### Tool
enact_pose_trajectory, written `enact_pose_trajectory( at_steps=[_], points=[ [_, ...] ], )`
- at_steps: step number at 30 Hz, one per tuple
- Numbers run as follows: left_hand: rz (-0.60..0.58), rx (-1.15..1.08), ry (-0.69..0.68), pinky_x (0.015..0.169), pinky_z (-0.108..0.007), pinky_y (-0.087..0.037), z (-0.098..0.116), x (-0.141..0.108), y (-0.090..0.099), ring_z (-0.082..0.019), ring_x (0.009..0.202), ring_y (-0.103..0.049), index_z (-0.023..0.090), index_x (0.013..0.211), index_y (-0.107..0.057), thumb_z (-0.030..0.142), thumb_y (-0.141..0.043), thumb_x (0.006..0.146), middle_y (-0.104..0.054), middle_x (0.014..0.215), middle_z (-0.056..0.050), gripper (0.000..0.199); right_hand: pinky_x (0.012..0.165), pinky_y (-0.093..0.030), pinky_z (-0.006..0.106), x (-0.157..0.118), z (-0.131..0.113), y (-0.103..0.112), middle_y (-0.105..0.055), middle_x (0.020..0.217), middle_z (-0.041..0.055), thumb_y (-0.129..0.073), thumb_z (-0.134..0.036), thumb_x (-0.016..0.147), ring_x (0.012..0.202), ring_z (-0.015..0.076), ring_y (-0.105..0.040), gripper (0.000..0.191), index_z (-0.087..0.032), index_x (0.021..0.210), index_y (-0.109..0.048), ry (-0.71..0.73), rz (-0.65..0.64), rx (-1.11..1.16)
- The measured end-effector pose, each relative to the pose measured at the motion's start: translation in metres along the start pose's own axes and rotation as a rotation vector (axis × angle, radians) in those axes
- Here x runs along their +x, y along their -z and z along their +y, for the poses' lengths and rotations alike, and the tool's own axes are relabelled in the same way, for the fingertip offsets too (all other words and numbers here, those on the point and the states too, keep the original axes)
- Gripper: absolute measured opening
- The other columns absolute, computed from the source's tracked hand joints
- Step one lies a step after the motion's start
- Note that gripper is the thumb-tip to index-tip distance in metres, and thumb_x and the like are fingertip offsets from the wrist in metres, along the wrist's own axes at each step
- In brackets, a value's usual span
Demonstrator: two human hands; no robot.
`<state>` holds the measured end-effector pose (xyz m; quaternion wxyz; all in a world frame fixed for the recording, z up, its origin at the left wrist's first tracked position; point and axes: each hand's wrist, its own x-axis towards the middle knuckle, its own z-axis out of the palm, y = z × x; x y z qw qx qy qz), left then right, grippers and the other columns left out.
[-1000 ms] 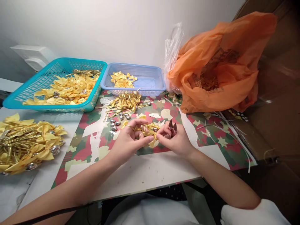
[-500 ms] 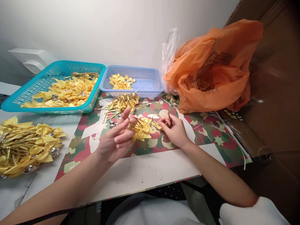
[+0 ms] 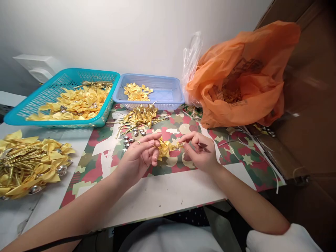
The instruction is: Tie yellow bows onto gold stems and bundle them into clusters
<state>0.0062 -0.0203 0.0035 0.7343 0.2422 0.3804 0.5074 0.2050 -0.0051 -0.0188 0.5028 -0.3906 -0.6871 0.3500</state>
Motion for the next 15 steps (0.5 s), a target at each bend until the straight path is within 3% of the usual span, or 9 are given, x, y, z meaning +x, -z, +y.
enact_pose_trajectory(
  at_steps=[3, 7, 12, 15],
  points=[
    [0.033, 0.091, -0.085, 0.047, -0.018, -0.054, -0.006, 0.001, 0.001, -0.008, 0.055, -0.059, 0.014, 0.098, -0.07, 0.027, -0.073, 0.072, -0.063, 0.08, 0.0, 0.029, 0.051, -0.052, 0.031, -0.003, -0.002, 0.0, -0.071, 0.082, 0.005, -0.059, -0.025, 0.087, 0.072, 0.0175, -0.067, 0.042, -0.024, 0.059, -0.028, 0.02, -0.028, 0.043],
    [-0.003, 0.345, -0.055, 0.053, -0.021, -0.055, -0.016, 0.0, 0.002, -0.01, 0.056, -0.061, 0.016, 0.094, -0.069, 0.038, -0.075, 0.076, -0.065, 0.076, -0.001, 0.029, 0.057, -0.054, 0.031, -0.005, -0.006, 0.0, -0.072, 0.079, 0.0032, -0.058, -0.014, 0.086, 0.07, 0.0165, -0.068, 0.04, -0.024, 0.059, -0.03, 0.169, -0.078, 0.042],
    [-0.121, 0.433, 0.064, 0.054, -0.02, -0.051, -0.021, -0.006, -0.003, -0.011, 0.055, -0.062, 0.017, 0.098, -0.065, 0.029, -0.082, 0.07, -0.067, 0.063, 0.002, 0.035, 0.056, -0.052, 0.031, -0.007, -0.006, -0.004, -0.075, 0.087, 0.0049, -0.056, -0.016, 0.087, 0.073, 0.0174, -0.07, 0.037, -0.024, 0.06, -0.031, 0.191, -0.135, 0.026],
    [-0.093, 0.364, 0.06, 0.056, -0.022, -0.051, -0.021, -0.007, -0.003, -0.012, 0.055, -0.063, 0.017, 0.094, -0.065, 0.025, -0.083, 0.068, -0.066, 0.06, 0.002, 0.032, 0.062, -0.052, 0.034, -0.008, -0.005, -0.006, -0.073, 0.089, 0.0057, -0.057, -0.02, 0.087, 0.074, 0.0174, -0.067, 0.036, -0.024, 0.061, -0.032, 0.18, -0.087, -0.025]
  ],
)
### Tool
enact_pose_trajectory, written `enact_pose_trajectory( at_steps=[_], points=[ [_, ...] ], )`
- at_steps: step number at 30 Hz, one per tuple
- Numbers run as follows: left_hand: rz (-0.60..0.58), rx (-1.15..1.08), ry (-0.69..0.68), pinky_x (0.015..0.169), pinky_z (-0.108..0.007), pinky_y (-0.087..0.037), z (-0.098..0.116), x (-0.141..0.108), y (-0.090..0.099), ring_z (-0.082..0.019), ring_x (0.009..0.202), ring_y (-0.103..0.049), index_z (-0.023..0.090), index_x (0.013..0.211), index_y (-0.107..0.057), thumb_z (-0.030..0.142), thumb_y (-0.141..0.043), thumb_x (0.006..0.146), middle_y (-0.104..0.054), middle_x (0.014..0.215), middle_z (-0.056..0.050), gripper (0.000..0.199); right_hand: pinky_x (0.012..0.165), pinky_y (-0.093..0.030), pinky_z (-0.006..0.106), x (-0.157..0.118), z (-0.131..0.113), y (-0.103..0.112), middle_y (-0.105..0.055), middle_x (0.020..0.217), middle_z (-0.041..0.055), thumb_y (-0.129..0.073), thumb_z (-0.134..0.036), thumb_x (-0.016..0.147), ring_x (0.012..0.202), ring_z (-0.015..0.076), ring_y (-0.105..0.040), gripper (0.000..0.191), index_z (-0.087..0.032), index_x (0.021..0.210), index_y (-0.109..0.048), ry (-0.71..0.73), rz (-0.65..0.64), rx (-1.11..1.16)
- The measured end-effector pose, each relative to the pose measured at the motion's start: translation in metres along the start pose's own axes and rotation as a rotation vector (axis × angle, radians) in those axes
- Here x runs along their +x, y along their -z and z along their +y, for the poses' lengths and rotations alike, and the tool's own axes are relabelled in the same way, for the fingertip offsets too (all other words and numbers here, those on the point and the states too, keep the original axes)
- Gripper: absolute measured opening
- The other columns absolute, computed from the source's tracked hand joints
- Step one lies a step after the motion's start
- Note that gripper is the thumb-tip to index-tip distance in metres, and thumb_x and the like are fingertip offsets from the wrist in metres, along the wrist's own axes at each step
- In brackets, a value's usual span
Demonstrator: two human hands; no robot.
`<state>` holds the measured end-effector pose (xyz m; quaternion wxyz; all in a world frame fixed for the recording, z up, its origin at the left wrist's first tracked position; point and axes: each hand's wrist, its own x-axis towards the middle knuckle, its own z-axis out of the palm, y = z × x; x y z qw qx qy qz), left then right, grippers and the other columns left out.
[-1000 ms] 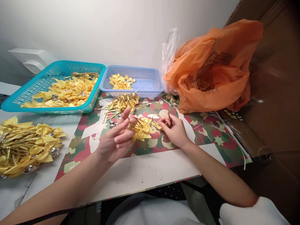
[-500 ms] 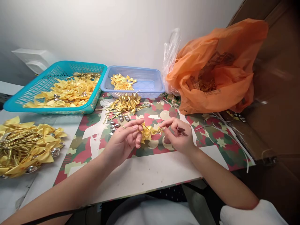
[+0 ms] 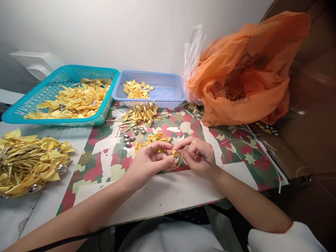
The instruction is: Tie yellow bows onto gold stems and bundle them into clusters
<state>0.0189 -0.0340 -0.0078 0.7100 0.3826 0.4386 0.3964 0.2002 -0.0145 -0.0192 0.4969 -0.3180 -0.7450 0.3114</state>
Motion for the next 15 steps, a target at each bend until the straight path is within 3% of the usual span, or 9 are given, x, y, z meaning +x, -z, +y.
enact_pose_trajectory(
  at_steps=[4, 6, 8, 11, 15],
  points=[
    [0.125, -0.03, -0.016, 0.056, -0.021, -0.051, -0.001, 0.002, 0.003, -0.012, 0.054, -0.064, 0.018, 0.083, -0.066, 0.023, -0.083, 0.067, -0.068, 0.059, 0.002, 0.024, 0.055, -0.044, 0.032, -0.001, 0.001, 0.008, -0.06, 0.077, 0.0024, -0.059, -0.042, 0.088, 0.059, 0.0143, -0.052, 0.038, -0.025, 0.068, -0.032, 0.024, 0.168, -0.04],
    [0.157, -0.067, -0.033, 0.057, -0.021, -0.053, -0.001, 0.004, 0.004, -0.012, 0.056, -0.066, 0.018, 0.079, -0.066, 0.023, -0.084, 0.066, -0.069, 0.061, 0.002, 0.023, 0.047, -0.034, 0.029, 0.0, 0.001, 0.016, -0.046, 0.064, -0.0021, -0.048, -0.06, 0.09, 0.051, 0.0127, -0.04, 0.042, -0.025, 0.072, -0.034, 0.068, 0.127, -0.029],
    [0.171, -0.116, -0.048, 0.058, -0.021, -0.054, -0.002, 0.005, 0.005, -0.012, 0.057, -0.067, 0.018, 0.076, -0.067, 0.025, -0.086, 0.064, -0.07, 0.062, 0.002, 0.023, 0.044, -0.027, 0.028, 0.002, 0.001, 0.022, -0.038, 0.058, -0.0039, -0.033, -0.068, 0.092, 0.047, 0.0118, -0.033, 0.047, -0.025, 0.074, -0.037, 0.076, -0.02, -0.101],
    [0.18, -0.147, -0.056, 0.06, -0.02, -0.056, -0.002, 0.006, 0.005, -0.011, 0.06, -0.068, 0.018, 0.08, -0.072, 0.025, -0.087, 0.063, -0.072, 0.064, 0.001, 0.024, 0.046, -0.028, 0.027, 0.005, 0.0, 0.025, -0.044, 0.057, -0.003, -0.032, -0.058, 0.097, 0.047, 0.0106, -0.037, 0.044, -0.023, 0.075, -0.045, 0.059, -0.22, -0.301],
    [0.182, -0.145, -0.064, 0.061, -0.019, -0.056, -0.002, 0.005, 0.005, -0.01, 0.06, -0.067, 0.019, 0.084, -0.076, 0.024, -0.087, 0.064, -0.073, 0.065, 0.001, 0.023, 0.048, -0.027, 0.025, 0.006, 0.0, 0.019, -0.049, 0.057, -0.0024, -0.045, -0.046, 0.095, 0.049, 0.0098, -0.04, 0.035, -0.021, 0.071, -0.049, 0.075, -0.225, -0.479]
  ],
)
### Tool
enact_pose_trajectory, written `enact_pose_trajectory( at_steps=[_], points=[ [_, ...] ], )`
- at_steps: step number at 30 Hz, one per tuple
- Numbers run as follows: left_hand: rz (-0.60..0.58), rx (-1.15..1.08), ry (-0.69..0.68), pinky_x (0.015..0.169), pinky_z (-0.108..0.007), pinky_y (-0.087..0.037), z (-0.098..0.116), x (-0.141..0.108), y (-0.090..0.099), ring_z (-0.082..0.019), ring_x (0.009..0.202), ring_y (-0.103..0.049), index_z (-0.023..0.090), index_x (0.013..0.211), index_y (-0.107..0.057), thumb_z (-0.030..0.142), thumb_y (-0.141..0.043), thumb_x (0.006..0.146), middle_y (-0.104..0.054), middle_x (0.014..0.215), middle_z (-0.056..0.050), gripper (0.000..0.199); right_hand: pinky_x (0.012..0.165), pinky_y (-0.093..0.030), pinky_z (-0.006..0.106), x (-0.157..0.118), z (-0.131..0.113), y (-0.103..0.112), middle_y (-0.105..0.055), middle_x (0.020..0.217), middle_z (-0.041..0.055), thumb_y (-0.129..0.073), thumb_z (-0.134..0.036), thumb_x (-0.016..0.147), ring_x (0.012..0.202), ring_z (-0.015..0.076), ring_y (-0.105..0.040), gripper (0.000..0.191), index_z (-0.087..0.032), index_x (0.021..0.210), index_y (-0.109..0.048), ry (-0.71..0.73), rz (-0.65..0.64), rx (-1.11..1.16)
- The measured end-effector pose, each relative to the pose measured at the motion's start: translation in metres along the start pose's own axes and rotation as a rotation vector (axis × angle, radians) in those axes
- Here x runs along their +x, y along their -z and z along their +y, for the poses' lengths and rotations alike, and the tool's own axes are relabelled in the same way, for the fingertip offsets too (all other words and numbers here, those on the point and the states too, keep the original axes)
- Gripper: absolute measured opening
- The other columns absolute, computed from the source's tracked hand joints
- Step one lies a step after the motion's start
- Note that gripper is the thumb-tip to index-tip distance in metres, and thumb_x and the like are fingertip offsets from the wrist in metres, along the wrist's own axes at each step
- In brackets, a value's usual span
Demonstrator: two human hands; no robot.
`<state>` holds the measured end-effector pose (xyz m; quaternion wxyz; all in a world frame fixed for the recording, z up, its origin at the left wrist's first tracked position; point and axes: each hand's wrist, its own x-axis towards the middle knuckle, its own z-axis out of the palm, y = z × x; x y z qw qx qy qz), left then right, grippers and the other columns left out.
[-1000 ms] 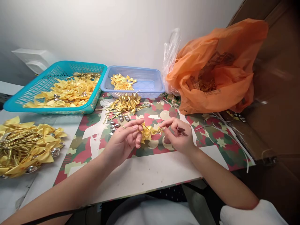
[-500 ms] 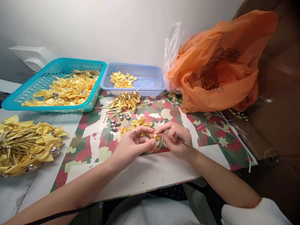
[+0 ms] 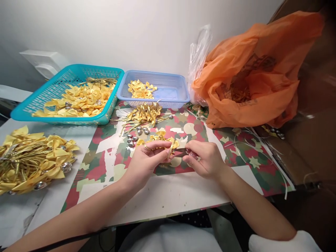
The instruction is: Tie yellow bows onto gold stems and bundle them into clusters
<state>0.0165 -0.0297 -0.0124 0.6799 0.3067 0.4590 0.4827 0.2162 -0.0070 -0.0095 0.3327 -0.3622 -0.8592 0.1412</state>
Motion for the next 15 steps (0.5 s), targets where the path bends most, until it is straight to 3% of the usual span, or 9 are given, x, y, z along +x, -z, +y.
enact_pose_trajectory(
  at_steps=[15],
  points=[
    [0.056, 0.067, -0.051, 0.059, -0.016, -0.056, 0.001, -0.008, -0.009, -0.009, 0.058, -0.067, 0.019, 0.083, -0.075, 0.018, -0.083, 0.069, -0.07, 0.057, 0.004, 0.016, 0.047, -0.022, 0.023, -0.003, -0.014, -0.013, -0.049, 0.054, -0.0026, -0.045, -0.04, 0.095, 0.046, 0.0081, -0.04, 0.037, -0.018, 0.067, -0.052, -0.116, 0.065, -0.302]
  ],
)
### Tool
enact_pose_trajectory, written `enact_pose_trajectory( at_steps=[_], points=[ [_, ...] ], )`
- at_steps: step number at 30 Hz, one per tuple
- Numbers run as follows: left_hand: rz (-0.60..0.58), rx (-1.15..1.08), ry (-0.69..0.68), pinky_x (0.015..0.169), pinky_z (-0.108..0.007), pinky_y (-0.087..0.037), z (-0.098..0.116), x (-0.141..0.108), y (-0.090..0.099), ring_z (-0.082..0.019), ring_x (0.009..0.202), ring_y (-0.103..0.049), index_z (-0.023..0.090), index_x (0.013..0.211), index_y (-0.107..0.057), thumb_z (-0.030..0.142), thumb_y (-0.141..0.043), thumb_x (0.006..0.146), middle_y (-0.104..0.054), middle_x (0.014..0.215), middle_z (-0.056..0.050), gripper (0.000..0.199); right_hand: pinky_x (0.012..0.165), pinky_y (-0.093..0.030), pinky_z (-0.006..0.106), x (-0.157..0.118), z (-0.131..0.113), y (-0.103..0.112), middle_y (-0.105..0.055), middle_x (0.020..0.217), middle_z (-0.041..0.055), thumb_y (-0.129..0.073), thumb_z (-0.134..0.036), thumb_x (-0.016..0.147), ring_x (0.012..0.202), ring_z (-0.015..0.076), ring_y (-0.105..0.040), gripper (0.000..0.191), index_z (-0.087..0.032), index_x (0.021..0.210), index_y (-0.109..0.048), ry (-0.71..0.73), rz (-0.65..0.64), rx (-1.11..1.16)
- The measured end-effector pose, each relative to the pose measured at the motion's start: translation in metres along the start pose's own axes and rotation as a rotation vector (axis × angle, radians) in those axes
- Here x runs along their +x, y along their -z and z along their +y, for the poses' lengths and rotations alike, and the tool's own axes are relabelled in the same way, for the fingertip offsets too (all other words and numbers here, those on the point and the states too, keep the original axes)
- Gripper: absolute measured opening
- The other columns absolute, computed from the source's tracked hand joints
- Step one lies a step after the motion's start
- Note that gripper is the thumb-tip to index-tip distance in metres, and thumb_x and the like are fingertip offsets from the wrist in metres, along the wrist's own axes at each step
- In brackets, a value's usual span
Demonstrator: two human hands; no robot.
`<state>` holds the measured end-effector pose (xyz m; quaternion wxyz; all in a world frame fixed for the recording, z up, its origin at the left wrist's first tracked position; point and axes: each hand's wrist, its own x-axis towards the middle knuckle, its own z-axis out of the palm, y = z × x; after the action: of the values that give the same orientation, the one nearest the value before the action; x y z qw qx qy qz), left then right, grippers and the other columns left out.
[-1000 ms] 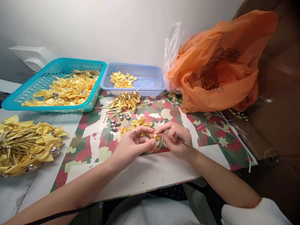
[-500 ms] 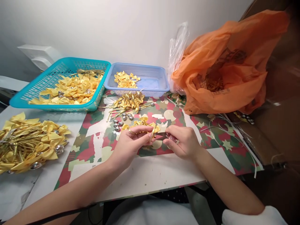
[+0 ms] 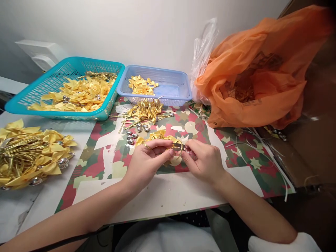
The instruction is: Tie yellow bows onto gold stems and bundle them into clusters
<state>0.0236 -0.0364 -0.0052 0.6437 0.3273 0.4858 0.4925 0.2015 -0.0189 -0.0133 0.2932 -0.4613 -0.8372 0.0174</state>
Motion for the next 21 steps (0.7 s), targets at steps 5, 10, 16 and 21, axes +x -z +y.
enact_pose_trajectory(
  at_steps=[5, 10, 16, 21],
  points=[
    [-0.002, -0.023, -0.009, 0.055, -0.013, -0.054, -0.002, 0.0007, 0.0007, -0.007, 0.056, -0.065, 0.018, 0.082, -0.075, 0.019, -0.083, 0.069, -0.071, 0.061, 0.004, 0.016, 0.047, -0.021, 0.023, -0.0005, -0.0007, -0.0021, -0.051, 0.055, -0.0022, -0.044, -0.041, 0.095, 0.047, 0.0084, -0.041, 0.038, -0.018, 0.067, -0.053, -0.019, -0.002, 0.021],
    [-0.003, -0.057, -0.01, 0.055, -0.011, -0.053, -0.0032, 0.0011, 0.0008, -0.008, 0.061, -0.067, 0.018, 0.087, -0.075, 0.02, -0.085, 0.067, -0.073, 0.066, 0.003, 0.022, 0.046, -0.021, 0.023, -0.0008, -0.002, -0.0037, -0.05, 0.054, -0.0031, -0.045, -0.041, 0.095, 0.046, 0.0081, -0.038, 0.038, -0.018, 0.066, -0.052, -0.056, -0.011, 0.048],
    [-0.006, -0.074, -0.007, 0.057, -0.013, -0.056, -0.0038, 0.0012, 0.0002, -0.009, 0.063, -0.069, 0.017, 0.089, -0.075, 0.02, -0.086, 0.065, -0.074, 0.066, 0.002, 0.026, 0.047, -0.021, 0.023, -0.0006, -0.0022, -0.0039, -0.049, 0.054, -0.0035, -0.045, -0.04, 0.094, 0.047, 0.0078, -0.039, 0.038, -0.018, 0.064, -0.05, -0.087, -0.038, 0.091],
    [-0.004, -0.077, -0.003, 0.058, -0.013, -0.056, -0.0033, 0.001, -0.0006, -0.009, 0.064, -0.069, 0.017, 0.087, -0.075, 0.021, -0.087, 0.064, -0.074, 0.066, 0.002, 0.026, 0.048, -0.022, 0.023, -0.0004, -0.0023, -0.0034, -0.047, 0.053, -0.0036, -0.046, -0.039, 0.094, 0.048, 0.0078, -0.039, 0.037, -0.018, 0.064, -0.048, -0.118, -0.062, 0.12]
  ],
)
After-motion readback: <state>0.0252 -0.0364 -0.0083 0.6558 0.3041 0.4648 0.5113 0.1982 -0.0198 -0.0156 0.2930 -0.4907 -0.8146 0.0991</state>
